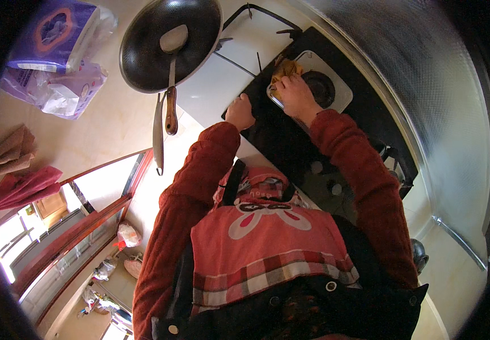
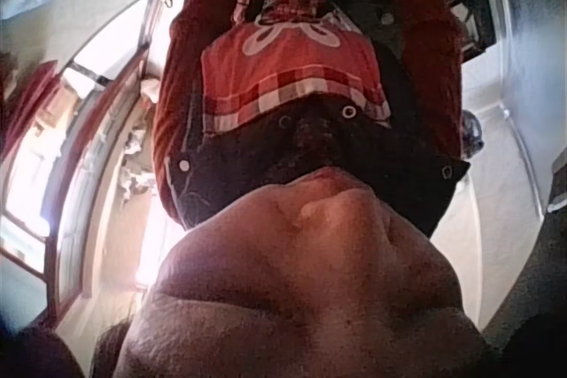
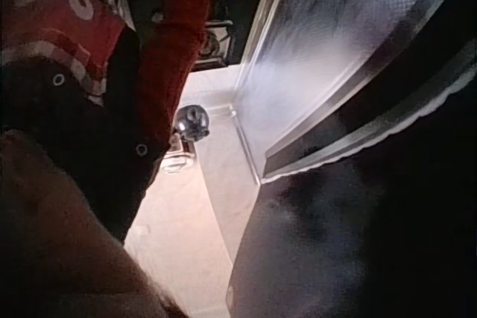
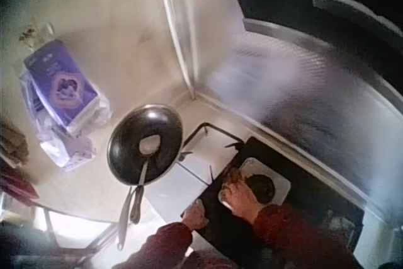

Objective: The person rinses a yellow cloth at the sink, then wipes the stainless steel backsplash above the stove and the stovetop surface. They remove one metal burner grate, wipe underneath it, and continue cleaning the remaining stovetop area.

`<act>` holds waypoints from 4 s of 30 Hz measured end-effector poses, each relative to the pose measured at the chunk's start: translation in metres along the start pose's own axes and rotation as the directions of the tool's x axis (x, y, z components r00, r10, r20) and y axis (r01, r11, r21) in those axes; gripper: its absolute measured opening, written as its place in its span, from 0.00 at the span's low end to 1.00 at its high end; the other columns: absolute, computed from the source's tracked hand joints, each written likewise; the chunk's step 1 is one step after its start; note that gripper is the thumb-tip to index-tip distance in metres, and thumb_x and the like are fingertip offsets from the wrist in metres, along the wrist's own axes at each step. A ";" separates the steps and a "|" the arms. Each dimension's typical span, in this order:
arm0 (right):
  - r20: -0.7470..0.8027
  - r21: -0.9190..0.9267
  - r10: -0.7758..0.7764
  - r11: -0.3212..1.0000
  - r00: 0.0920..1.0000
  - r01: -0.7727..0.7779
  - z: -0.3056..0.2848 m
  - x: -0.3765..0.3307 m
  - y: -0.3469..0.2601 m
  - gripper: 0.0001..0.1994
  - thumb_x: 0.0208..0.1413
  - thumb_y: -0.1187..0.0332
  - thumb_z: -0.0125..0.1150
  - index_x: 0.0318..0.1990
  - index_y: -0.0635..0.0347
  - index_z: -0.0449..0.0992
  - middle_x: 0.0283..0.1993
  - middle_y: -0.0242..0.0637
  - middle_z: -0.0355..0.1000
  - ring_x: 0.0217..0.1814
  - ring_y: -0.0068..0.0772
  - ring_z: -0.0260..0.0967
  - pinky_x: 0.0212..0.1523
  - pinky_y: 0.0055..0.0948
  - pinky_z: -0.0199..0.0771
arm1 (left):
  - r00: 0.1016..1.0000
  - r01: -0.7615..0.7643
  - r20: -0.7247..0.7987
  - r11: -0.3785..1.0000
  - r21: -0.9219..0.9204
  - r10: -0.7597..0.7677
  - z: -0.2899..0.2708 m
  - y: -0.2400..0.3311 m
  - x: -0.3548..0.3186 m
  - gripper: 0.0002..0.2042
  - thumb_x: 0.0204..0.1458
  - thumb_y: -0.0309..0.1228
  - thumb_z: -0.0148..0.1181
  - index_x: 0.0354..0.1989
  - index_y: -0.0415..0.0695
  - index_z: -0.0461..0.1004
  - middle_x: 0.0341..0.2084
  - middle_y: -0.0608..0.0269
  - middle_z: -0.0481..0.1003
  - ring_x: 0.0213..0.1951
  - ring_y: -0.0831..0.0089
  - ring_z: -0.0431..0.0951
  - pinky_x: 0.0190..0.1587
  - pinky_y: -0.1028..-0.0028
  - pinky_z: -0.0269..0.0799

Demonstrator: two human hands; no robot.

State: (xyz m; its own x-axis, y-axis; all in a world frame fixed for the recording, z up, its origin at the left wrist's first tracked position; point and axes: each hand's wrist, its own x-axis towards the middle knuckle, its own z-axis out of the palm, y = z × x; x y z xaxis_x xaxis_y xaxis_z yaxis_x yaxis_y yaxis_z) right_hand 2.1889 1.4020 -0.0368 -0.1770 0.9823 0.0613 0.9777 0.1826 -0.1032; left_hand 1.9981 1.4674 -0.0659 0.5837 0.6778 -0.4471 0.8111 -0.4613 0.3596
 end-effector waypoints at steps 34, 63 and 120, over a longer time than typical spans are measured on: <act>0.178 0.106 0.375 0.912 0.910 -0.397 0.002 -0.076 -0.059 0.45 0.35 0.61 0.66 0.60 0.76 0.50 0.62 0.58 0.51 0.58 0.53 0.54 0.57 0.41 0.59 | 0.996 -0.077 -0.046 0.997 0.017 0.078 0.008 -0.011 0.009 0.31 0.33 0.35 0.69 0.42 0.31 0.59 0.39 0.38 0.70 0.44 0.46 0.72 0.46 0.59 0.70; 0.236 -0.027 0.396 0.916 0.887 -0.401 -0.017 -0.147 -0.022 0.35 0.45 0.64 0.62 0.58 0.74 0.56 0.63 0.58 0.52 0.61 0.54 0.55 0.56 0.43 0.61 | 0.998 -0.046 -0.041 0.999 -0.019 0.045 -0.002 -0.003 0.000 0.26 0.35 0.30 0.62 0.43 0.31 0.60 0.41 0.36 0.70 0.47 0.45 0.71 0.50 0.60 0.69; 0.443 -0.053 0.242 0.968 0.864 -0.244 -0.008 -0.079 0.131 0.25 0.59 0.70 0.38 0.66 0.56 0.51 0.71 0.38 0.42 0.73 0.42 0.33 0.71 0.38 0.38 | 0.998 -0.054 -0.010 0.998 0.041 0.054 0.000 -0.008 0.003 0.28 0.34 0.32 0.66 0.42 0.32 0.60 0.41 0.39 0.70 0.47 0.47 0.70 0.50 0.60 0.68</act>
State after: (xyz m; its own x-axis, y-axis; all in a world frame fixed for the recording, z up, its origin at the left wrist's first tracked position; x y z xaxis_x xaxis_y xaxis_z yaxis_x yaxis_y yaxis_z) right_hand 2.3316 1.3484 -0.0475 0.0337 0.9108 -0.4114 0.9959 -0.0650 -0.0624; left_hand 1.9931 1.4730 -0.0700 0.6265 0.6574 -0.4187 0.7793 -0.5200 0.3497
